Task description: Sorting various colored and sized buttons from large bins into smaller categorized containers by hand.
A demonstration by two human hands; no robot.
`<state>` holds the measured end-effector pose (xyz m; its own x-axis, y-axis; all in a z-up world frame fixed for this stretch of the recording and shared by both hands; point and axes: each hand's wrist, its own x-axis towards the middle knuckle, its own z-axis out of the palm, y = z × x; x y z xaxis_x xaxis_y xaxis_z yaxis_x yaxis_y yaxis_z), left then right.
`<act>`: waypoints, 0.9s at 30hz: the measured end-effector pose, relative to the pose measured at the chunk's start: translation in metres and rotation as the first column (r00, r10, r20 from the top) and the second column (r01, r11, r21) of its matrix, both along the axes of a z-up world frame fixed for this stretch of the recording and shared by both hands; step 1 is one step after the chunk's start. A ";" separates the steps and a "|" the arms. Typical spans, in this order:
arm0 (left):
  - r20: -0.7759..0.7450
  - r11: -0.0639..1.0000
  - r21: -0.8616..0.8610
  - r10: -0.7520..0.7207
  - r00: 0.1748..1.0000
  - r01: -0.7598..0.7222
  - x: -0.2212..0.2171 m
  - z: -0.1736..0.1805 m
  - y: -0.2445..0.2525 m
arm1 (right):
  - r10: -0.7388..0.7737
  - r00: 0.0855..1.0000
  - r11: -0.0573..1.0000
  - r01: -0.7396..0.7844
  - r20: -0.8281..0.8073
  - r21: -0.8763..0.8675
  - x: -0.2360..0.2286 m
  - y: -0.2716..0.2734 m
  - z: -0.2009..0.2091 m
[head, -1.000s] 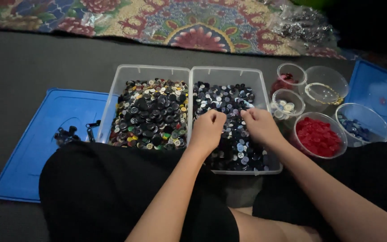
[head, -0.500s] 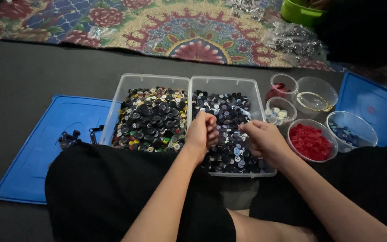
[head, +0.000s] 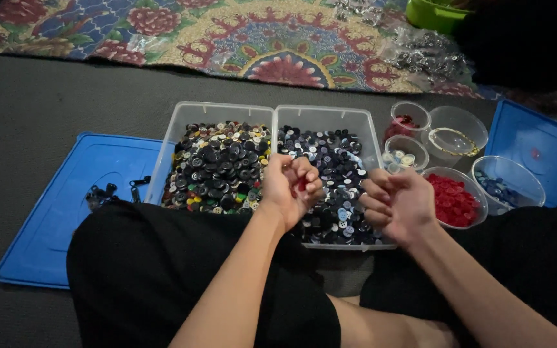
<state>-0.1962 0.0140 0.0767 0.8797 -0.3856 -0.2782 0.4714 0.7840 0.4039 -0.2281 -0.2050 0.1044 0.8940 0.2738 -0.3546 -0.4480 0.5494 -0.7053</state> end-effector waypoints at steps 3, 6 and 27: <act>-0.076 0.978 0.209 0.002 0.997 0.014 -0.002 0.002 -0.005 | 0.099 0.995 0.957 -0.104 0.031 0.271 0.012 -0.021 -0.029; -0.090 0.914 0.403 0.097 0.991 -0.053 -0.006 0.013 -0.002 | 0.153 0.988 0.944 -0.144 -0.007 0.297 0.013 -0.018 -0.028; -0.047 -0.277 0.958 -0.424 0.905 -0.079 -0.023 0.003 -0.025 | 0.505 0.788 -0.265 -0.246 -0.352 -0.932 0.052 0.015 -0.065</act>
<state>-0.2192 -0.0106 0.0792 0.9429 -0.0262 -0.3320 0.1949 -0.7650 0.6138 -0.1764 -0.1900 0.0395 0.8374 0.0877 -0.5395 -0.0904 -0.9512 -0.2950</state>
